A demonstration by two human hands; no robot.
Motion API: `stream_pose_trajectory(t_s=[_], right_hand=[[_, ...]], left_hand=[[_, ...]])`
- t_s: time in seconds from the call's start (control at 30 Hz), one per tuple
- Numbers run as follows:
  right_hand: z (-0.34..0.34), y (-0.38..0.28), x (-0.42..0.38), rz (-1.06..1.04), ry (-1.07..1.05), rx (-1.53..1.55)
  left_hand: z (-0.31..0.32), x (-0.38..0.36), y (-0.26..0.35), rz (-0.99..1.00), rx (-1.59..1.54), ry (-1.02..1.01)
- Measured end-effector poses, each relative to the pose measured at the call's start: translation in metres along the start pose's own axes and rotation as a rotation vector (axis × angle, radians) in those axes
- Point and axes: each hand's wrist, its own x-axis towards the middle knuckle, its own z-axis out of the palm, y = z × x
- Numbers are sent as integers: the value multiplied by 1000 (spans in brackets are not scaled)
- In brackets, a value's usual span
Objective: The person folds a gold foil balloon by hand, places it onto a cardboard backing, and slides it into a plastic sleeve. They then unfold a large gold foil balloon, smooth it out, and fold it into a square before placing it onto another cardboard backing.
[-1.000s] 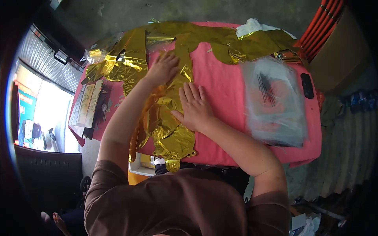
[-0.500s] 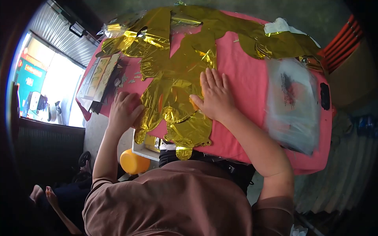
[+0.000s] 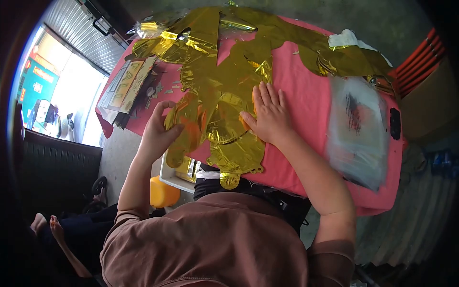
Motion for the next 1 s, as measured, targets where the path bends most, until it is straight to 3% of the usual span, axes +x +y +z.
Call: stream_pose_trajectory(t_s=[0.2,0.4,0.47,0.5,0.63,0.7,0.73,0.8,1.0], right_hand=[[-5,-3,-1,15,8,43],[4,3,-3,-48,114,72],[5,4,-2,-49,117,63],[6,4,-2,-53,121,56],[-2,0,-2,-14,62,84],[-2,0,-2,-9,54,99],[-1,1,-1,-7,52,101],[-1,1,-1,-7,47,90],[-7,0,-3,-15,-16,6]], left_hand=[[21,-3,49,114,-312,-243],[58,19,71,250,70,-548],[50,29,78,268,97,-847],[41,38,79,219,61,-893],[40,82,19,117,-294,-738],[51,90,-7,279,-11,-273],[55,88,-13,277,-10,-277],[60,78,-19,683,78,-233],[69,69,-11,687,435,-362]])
